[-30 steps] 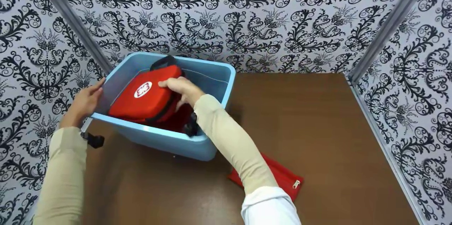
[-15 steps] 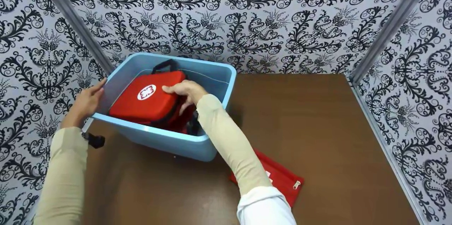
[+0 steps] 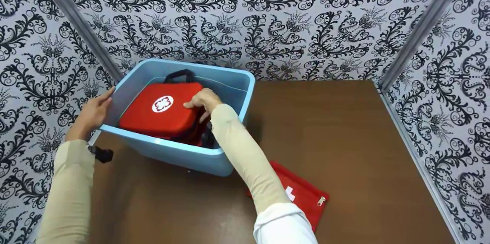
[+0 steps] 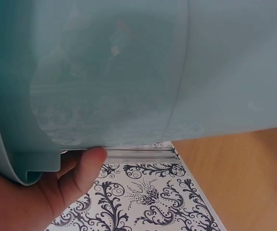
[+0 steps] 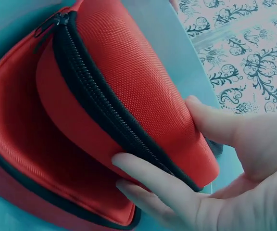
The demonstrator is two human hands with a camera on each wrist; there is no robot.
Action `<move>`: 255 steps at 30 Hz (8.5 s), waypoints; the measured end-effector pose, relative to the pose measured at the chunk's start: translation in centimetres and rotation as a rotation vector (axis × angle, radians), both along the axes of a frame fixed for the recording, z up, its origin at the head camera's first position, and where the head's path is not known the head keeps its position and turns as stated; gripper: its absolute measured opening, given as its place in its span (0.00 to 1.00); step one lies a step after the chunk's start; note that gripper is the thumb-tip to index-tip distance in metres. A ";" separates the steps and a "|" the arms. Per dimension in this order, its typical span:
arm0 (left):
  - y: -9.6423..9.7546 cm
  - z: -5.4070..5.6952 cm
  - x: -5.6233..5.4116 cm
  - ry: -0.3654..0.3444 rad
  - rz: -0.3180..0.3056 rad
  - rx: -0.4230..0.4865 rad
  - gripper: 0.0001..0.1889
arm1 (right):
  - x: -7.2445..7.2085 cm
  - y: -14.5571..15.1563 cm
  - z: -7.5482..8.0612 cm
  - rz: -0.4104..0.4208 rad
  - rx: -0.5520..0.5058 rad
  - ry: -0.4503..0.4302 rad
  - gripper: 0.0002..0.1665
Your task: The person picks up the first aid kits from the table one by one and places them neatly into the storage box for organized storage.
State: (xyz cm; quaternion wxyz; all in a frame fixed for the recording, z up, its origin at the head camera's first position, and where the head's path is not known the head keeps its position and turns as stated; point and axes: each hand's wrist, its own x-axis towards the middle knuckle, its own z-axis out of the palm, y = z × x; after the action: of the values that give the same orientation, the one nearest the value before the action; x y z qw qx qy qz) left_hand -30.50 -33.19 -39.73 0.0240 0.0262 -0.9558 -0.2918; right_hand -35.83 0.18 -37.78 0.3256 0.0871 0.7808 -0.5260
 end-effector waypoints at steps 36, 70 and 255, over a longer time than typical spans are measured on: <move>-0.9 0.2 0.3 -0.023 0.012 0.054 0.26 | 0.5 4.5 6.7 0.266 0.097 0.279 0.28; -0.3 0.0 0.0 -0.023 0.007 0.030 0.27 | 10.3 18.9 -3.1 0.092 0.107 0.860 0.35; -0.2 -0.1 0.0 -0.053 0.019 0.075 0.26 | 5.8 13.1 4.3 0.073 -0.003 0.525 0.24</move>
State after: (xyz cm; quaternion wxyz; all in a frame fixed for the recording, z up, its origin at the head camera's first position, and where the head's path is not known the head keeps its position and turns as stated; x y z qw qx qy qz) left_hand -30.52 -33.39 -39.86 0.0005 0.0440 -0.9442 -0.3266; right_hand -30.07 13.29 -33.48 0.1305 -0.0811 0.8403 -0.5198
